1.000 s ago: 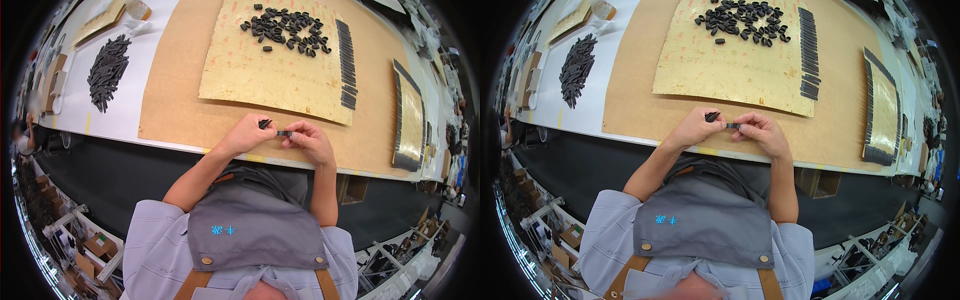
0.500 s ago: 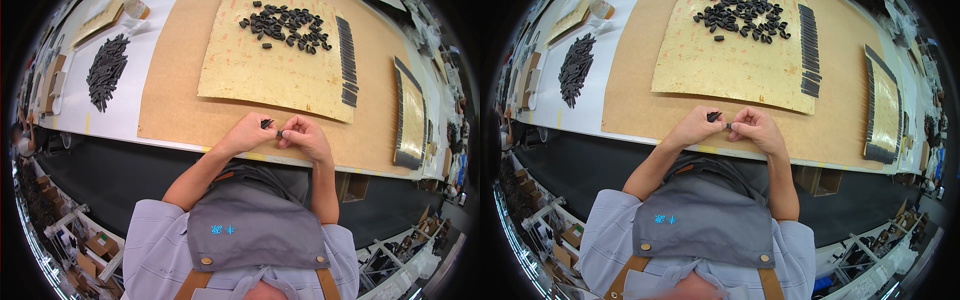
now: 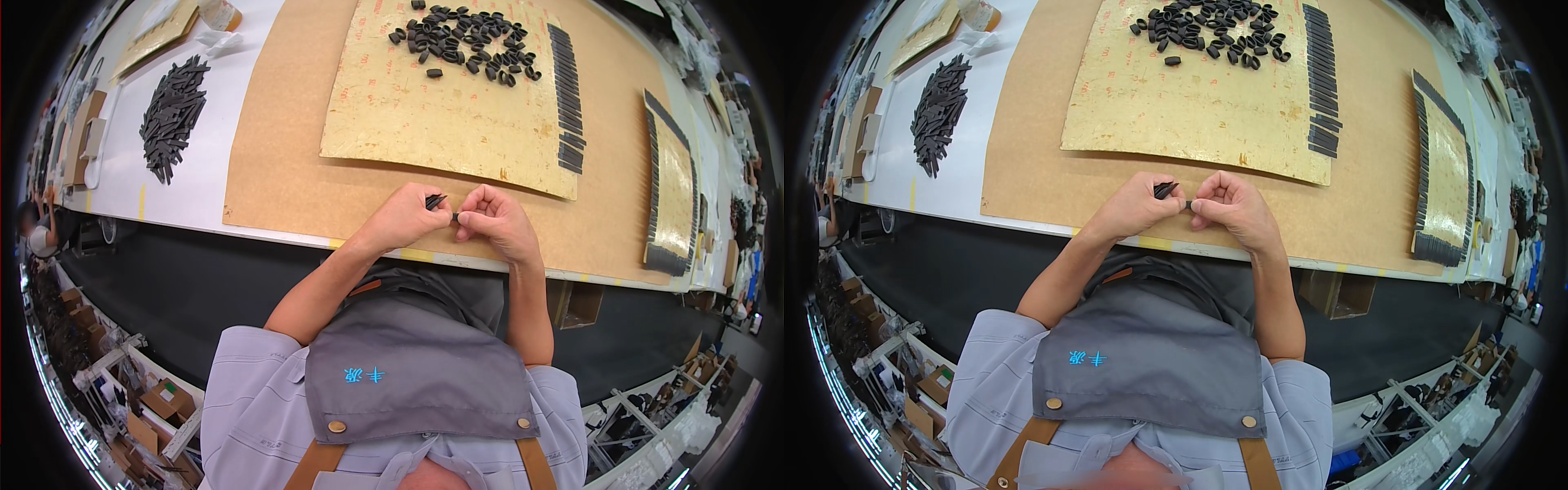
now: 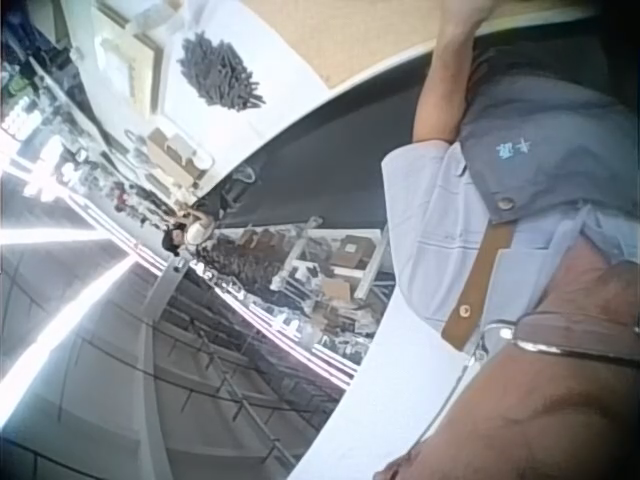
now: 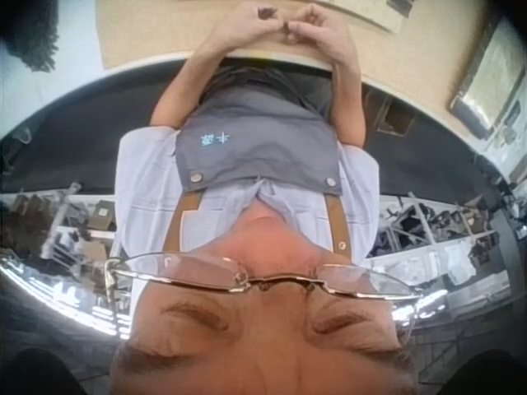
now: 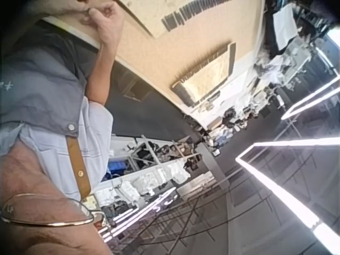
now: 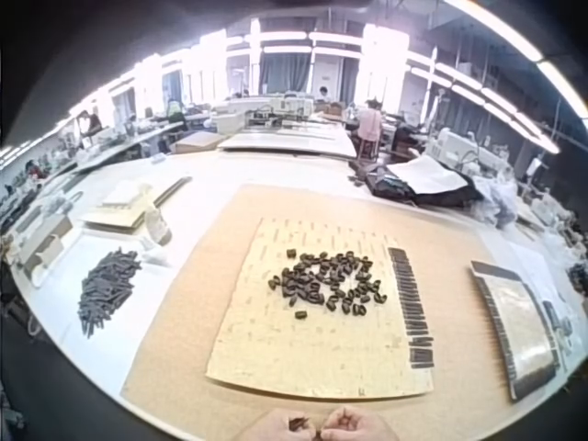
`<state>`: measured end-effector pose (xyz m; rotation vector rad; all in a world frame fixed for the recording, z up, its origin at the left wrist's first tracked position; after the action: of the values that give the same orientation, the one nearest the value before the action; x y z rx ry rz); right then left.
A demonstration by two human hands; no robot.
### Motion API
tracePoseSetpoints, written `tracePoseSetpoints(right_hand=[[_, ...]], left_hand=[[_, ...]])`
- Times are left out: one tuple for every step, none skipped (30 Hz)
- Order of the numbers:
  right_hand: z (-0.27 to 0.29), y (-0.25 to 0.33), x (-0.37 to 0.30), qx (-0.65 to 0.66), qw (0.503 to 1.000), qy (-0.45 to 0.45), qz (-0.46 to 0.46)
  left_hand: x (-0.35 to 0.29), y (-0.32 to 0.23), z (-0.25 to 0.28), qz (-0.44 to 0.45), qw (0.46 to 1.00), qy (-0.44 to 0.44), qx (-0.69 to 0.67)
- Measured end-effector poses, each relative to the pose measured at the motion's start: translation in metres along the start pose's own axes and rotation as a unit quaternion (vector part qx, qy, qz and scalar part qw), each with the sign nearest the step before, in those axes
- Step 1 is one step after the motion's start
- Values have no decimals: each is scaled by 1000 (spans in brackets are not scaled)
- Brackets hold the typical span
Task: Assembling small black hardware components at a workshop station.
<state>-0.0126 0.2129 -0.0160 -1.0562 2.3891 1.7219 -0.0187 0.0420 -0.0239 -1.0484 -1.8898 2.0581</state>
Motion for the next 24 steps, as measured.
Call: tracePoseSetpoints(right_hand=[[0, 0, 0, 0, 1000, 0, 0], [1, -1, 1, 0, 1000, 0, 0], [1, -2, 1, -1, 1000, 1, 0], [1, -2, 1, -1, 1000, 1, 0], [1, -2, 1, -1, 1000, 1, -2], [1, -2, 2, -1, 1000, 1, -3], [1, -1, 1, -1, 1000, 1, -3], [0, -1, 1, -3, 1000, 0, -5], [0, -1, 1, -5, 1000, 0, -6], [0, -1, 1, -5, 1000, 0, -6], [0, -2, 1, -3, 1000, 0, -6], [0, -2, 1, -1, 1000, 1, -5], [0, -3, 1, -1, 1000, 1, -5], [0, -4, 1, -4, 1000, -1, 3], [0, -4, 1, -7, 1000, -3, 11], [-2, -5, 1, -6, 1000, -3, 11], [-4, -6, 0, -18, 1000, 0, 20], [-6, -7, 0, -29, 999, 3, 30], [-7, -8, 0, -29, 999, 2, 30], [-8, -8, -1, -15, 999, 10, 30], [-9, -9, -1, -2, 999, 17, 29], [-7, -7, -2, -2, 999, 17, 30], [-3, -4, -4, 0, 1000, 16, 13], [1, -2, -7, 2, 1000, 14, -4]], left_hand=[[0, 0, 0, 2, 1000, 0, 1], [1, 0, 0, 3, 1000, -1, 2], [1, 1, 0, 3, 1000, -1, 2], [1, 1, 0, 1, 1000, -1, 5], [2, 2, 1, -2, 1000, -2, 9], [2, 2, 1, -2, 1000, -2, 8], [1, 1, 1, -2, 1000, -2, 11], [1, 1, 1, -2, 1000, -1, 14], [1, 1, 1, -1, 1000, -1, 13], [1, 1, 1, -4, 1000, -2, 15], [0, 1, 1, -6, 1000, -3, 16], [0, 1, 0, -6, 1000, -3, 15], [-1, -1, 0, -4, 1000, -4, 17], [-2, -2, 0, -3, 1000, -4, 19], [-3, -2, -1, -3, 1000, -4, 19], [-4, -2, -2, -17, 1000, 5, 15], [-6, -2, -4, -32, 999, 15, 10], [-7, 0, -4, -31, 999, 16, 9], [-8, 0, -4, -45, 999, 9, 11], [-9, 1, -5, -58, 998, 3, 12], [-9, 1, -5, -57, 998, 4, 12], [-9, 1, -5, -56, 998, 4, 7], [-9, 1, -5, -54, 999, 4, 1], [-9, 0, -5, -54, 999, 5, 1]])
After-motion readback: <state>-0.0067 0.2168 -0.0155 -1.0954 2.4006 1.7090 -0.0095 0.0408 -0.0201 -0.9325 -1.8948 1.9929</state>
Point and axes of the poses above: each hand's wrist, its own x-axis towards the middle knuckle, its own z-axis out of the back of the hand, y = z × x, the point moved 3 cm from there along x, towards the middle knuckle, and after that the axes turned 7 degrees about y, right-handed, at the moved point
